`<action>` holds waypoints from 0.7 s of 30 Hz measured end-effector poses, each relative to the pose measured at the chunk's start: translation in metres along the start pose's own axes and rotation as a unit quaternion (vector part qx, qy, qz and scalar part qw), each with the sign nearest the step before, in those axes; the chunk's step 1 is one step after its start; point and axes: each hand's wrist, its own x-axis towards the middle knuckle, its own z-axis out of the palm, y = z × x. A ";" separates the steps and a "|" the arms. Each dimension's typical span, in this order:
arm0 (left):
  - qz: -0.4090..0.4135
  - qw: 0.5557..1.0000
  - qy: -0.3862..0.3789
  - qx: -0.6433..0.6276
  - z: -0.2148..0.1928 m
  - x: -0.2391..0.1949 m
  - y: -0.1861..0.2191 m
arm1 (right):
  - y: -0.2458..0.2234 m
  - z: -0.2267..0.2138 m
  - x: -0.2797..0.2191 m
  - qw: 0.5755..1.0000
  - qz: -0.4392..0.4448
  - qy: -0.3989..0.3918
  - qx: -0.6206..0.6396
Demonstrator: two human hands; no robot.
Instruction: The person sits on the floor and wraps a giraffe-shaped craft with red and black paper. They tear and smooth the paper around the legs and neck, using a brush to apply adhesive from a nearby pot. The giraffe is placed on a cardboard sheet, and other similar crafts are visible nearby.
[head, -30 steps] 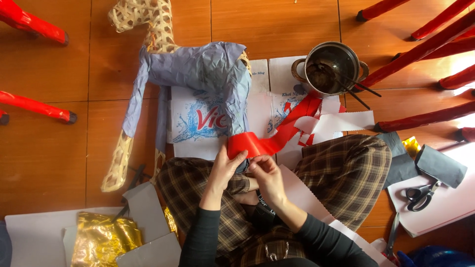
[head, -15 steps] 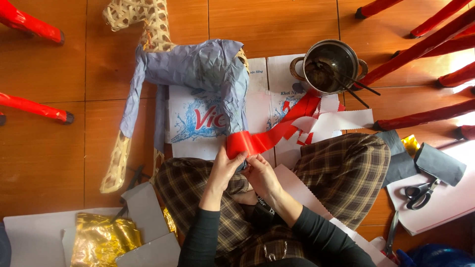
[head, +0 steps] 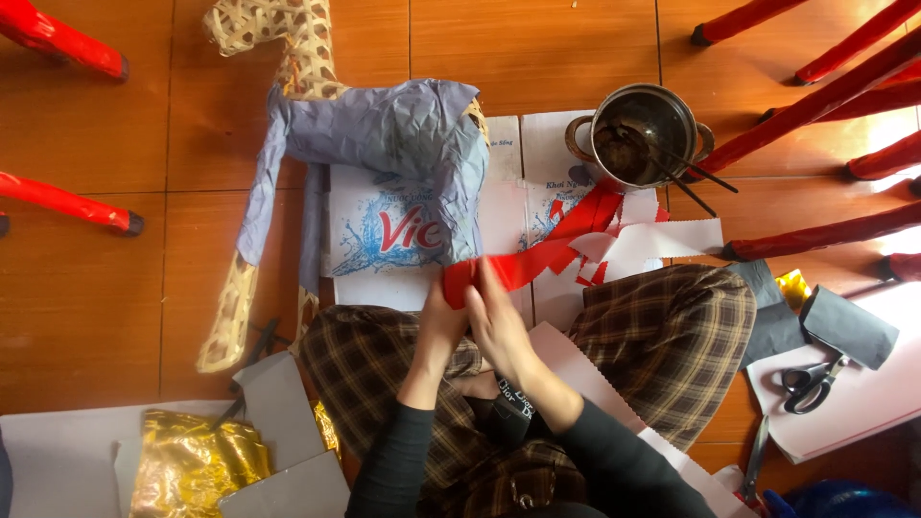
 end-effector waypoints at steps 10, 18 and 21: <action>0.042 0.971 -0.164 -0.168 -0.030 0.003 -0.015 | 0.088 0.041 0.080 0.919 0.329 -0.117 0.184; 0.037 0.977 -0.125 -0.171 -0.020 -0.003 -0.026 | 0.100 0.047 0.083 0.824 0.404 -0.067 0.392; 0.204 0.971 -0.059 -0.114 -0.022 -0.007 -0.028 | 0.099 0.044 0.082 0.826 0.390 -0.050 0.404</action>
